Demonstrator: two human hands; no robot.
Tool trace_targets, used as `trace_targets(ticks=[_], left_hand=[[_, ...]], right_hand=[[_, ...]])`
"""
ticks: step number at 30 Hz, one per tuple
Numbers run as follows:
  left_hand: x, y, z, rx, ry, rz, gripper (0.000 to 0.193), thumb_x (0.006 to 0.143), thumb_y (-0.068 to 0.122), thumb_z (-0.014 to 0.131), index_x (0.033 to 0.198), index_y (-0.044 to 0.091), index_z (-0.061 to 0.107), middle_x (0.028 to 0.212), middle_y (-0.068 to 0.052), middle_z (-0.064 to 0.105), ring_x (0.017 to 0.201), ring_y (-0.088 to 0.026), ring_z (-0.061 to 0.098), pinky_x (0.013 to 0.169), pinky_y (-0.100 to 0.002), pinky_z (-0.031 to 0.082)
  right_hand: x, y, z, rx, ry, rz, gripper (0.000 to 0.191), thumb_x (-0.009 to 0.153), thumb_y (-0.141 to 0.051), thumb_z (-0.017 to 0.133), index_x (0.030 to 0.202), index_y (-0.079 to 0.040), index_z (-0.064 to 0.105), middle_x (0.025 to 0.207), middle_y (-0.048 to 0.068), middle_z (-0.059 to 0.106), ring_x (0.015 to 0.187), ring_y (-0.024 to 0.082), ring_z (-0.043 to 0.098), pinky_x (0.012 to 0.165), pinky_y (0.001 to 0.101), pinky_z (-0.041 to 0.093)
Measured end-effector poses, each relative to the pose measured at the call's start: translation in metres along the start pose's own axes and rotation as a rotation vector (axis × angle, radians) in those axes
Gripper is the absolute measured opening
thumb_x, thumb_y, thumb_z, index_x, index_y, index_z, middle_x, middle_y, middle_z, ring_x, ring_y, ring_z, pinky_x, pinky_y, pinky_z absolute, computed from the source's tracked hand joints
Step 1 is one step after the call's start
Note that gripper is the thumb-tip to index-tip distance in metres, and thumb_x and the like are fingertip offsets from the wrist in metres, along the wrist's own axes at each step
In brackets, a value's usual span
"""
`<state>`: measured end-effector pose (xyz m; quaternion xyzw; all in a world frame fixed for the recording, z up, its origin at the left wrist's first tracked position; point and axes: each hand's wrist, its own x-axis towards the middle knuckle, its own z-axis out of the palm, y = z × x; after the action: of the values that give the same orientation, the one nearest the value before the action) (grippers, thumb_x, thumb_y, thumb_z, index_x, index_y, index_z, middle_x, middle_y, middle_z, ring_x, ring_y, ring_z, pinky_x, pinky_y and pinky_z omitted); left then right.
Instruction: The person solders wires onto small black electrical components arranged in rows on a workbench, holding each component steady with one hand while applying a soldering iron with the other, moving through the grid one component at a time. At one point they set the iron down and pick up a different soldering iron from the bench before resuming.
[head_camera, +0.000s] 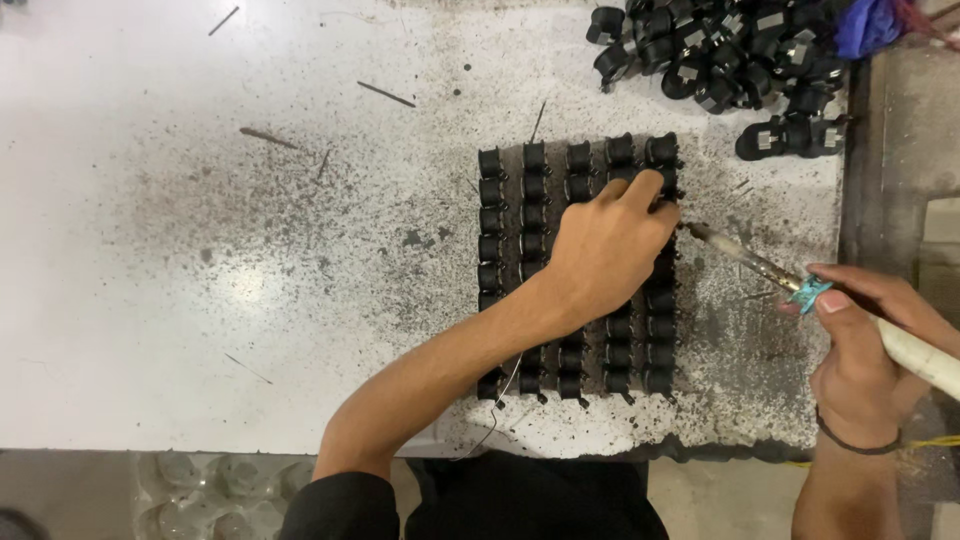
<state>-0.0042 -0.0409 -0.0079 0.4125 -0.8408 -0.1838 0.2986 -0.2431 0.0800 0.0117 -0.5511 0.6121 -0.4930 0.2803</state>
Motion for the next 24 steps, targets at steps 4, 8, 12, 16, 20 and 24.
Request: trace_targets(ticks=[4, 8, 12, 16, 20, 24], left_hand=[[-0.009, 0.001, 0.014, 0.010, -0.039, 0.005, 0.013, 0.074, -0.002, 0.069, 0.085, 0.003, 0.072, 0.098, -0.012, 0.059, 0.094, -0.029, 0.065, 0.056, -0.039, 0.058], [-0.014, 0.006, 0.019, -0.023, -0.018, 0.019, 0.017, 0.074, -0.003, 0.069, 0.089, 0.004, 0.073, 0.097, -0.011, 0.060, 0.094, -0.029, 0.064, 0.057, -0.039, 0.058], [-0.011, 0.006, 0.024, -0.040, -0.039, 0.046, 0.022, 0.067, -0.001, 0.069, 0.088, 0.002, 0.072, 0.094, -0.013, 0.061, 0.094, -0.032, 0.064, 0.058, -0.042, 0.058], [-0.004, 0.009, 0.015, -0.037, -0.016, 0.029, 0.020, 0.072, -0.003, 0.068, 0.091, 0.003, 0.068, 0.097, -0.013, 0.062, 0.095, -0.033, 0.065, 0.063, -0.042, 0.060], [-0.005, 0.021, -0.017, -0.116, -0.234, -0.086, 0.027, 0.078, -0.002, 0.067, 0.104, 0.004, 0.067, 0.088, -0.016, 0.068, 0.084, -0.034, 0.068, 0.065, -0.045, 0.059], [0.006, 0.021, -0.039, -0.343, -0.099, -0.101, 0.016, 0.094, -0.004, 0.058, 0.104, 0.004, 0.068, 0.084, -0.011, 0.073, 0.064, -0.021, 0.067, 0.046, -0.040, 0.054]], right_hand=[[-0.004, -0.003, 0.001, 0.015, -0.023, 0.024, 0.017, 0.113, -0.002, 0.059, 0.117, 0.013, 0.065, 0.108, 0.022, 0.070, 0.087, 0.022, 0.071, 0.086, 0.0350, 0.064], [-0.002, -0.025, 0.005, -0.074, -0.058, 0.047, 0.016, 0.112, -0.001, 0.060, 0.117, 0.013, 0.065, 0.105, 0.021, 0.069, 0.087, 0.021, 0.071, 0.084, 0.0323, 0.063], [0.014, -0.058, 0.014, -0.281, -0.143, -0.003, 0.013, 0.107, 0.003, 0.065, 0.115, 0.013, 0.067, 0.099, 0.021, 0.071, 0.086, 0.022, 0.071, 0.079, 0.0308, 0.058], [0.026, -0.075, 0.017, -0.486, -0.194, -0.071, 0.015, 0.099, 0.006, 0.070, 0.111, 0.015, 0.069, 0.090, 0.023, 0.071, 0.082, 0.027, 0.072, 0.070, 0.0356, 0.057], [0.023, -0.057, 0.010, -0.207, -0.061, -0.031, 0.014, 0.107, 0.000, 0.065, 0.113, 0.012, 0.068, 0.099, 0.020, 0.070, 0.084, 0.022, 0.071, 0.078, 0.0334, 0.061], [0.014, -0.013, 0.011, 0.064, 0.032, 0.014, 0.018, 0.112, -0.005, 0.064, 0.114, 0.012, 0.068, 0.102, 0.018, 0.070, 0.081, 0.020, 0.070, 0.080, 0.0340, 0.064]])
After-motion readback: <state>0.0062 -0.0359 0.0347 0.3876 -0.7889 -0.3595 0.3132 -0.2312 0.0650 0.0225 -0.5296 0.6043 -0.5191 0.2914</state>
